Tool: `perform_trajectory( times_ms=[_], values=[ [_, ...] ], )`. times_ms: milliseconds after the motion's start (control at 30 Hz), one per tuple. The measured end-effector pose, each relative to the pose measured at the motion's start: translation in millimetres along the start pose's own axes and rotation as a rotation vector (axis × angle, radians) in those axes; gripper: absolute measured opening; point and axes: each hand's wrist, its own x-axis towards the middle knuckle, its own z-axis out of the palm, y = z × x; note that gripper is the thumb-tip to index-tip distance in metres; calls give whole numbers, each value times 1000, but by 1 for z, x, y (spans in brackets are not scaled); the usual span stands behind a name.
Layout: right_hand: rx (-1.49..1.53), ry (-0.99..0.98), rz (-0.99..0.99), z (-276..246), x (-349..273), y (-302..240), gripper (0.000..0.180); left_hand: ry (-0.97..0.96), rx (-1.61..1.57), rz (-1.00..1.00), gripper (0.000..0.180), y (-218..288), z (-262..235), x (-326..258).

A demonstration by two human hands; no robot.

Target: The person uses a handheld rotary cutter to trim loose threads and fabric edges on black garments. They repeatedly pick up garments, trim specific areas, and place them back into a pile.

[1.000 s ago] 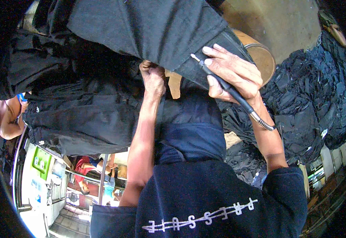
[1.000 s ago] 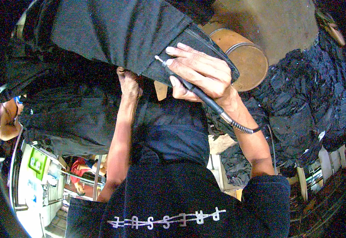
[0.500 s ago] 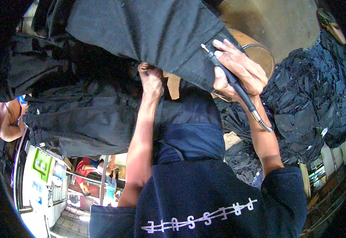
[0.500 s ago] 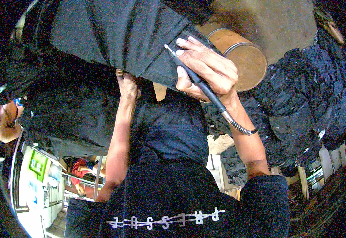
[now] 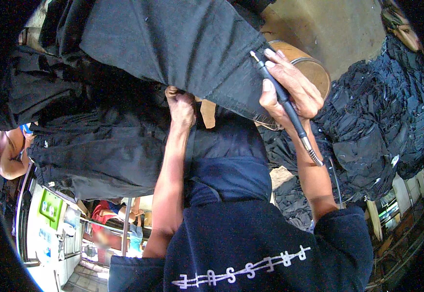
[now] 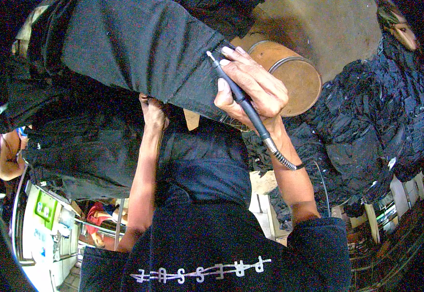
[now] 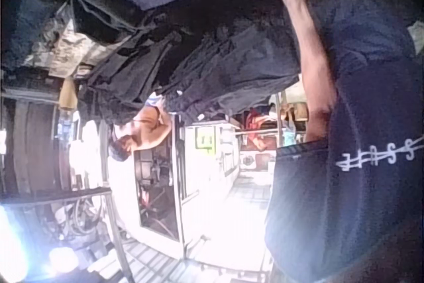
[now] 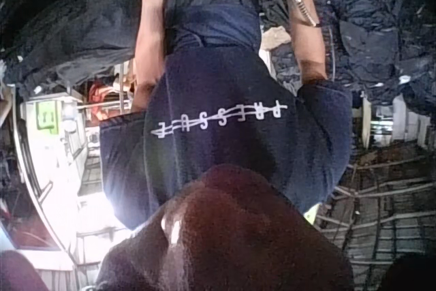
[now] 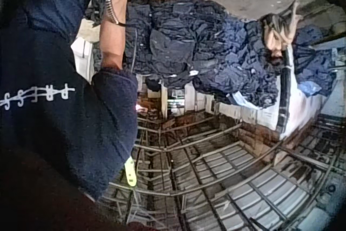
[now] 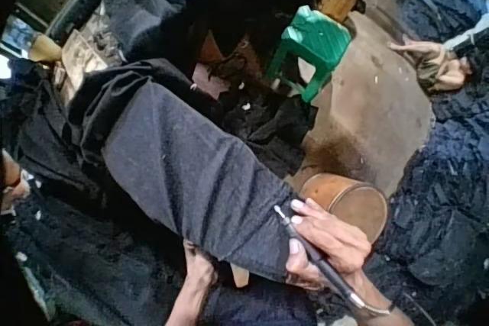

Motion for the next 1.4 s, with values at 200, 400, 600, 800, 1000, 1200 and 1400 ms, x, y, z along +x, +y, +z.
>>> perform_trajectory(
  times_ms=[200, 400, 600, 800, 1000, 1200, 1400],
  values=[
    [-12, -7, -3, 0, 1, 0, 22, 73, -46, -11, 34, -2, 4, 1],
    [62, -66, -28, -3, 1, -2, 20, 62, 10, -4, 40, -14, -4, 8],
    [93, -86, -46, -1, -1, -3, 20, 39, 49, 17, 32, -14, -7, 9],
    [115, -136, -58, -2, -2, -4, 20, -86, 89, 125, 22, -25, -20, 17],
    [126, -178, -73, -3, -2, -5, 21, -227, 137, 82, 32, -25, -35, 21],
    [174, -197, -112, 0, -4, -4, 19, -39, -14, 95, 23, -19, -8, 9],
    [201, -251, -134, 1, -3, -6, 22, -26, 19, 57, 21, -7, 2, 8]
  ],
)
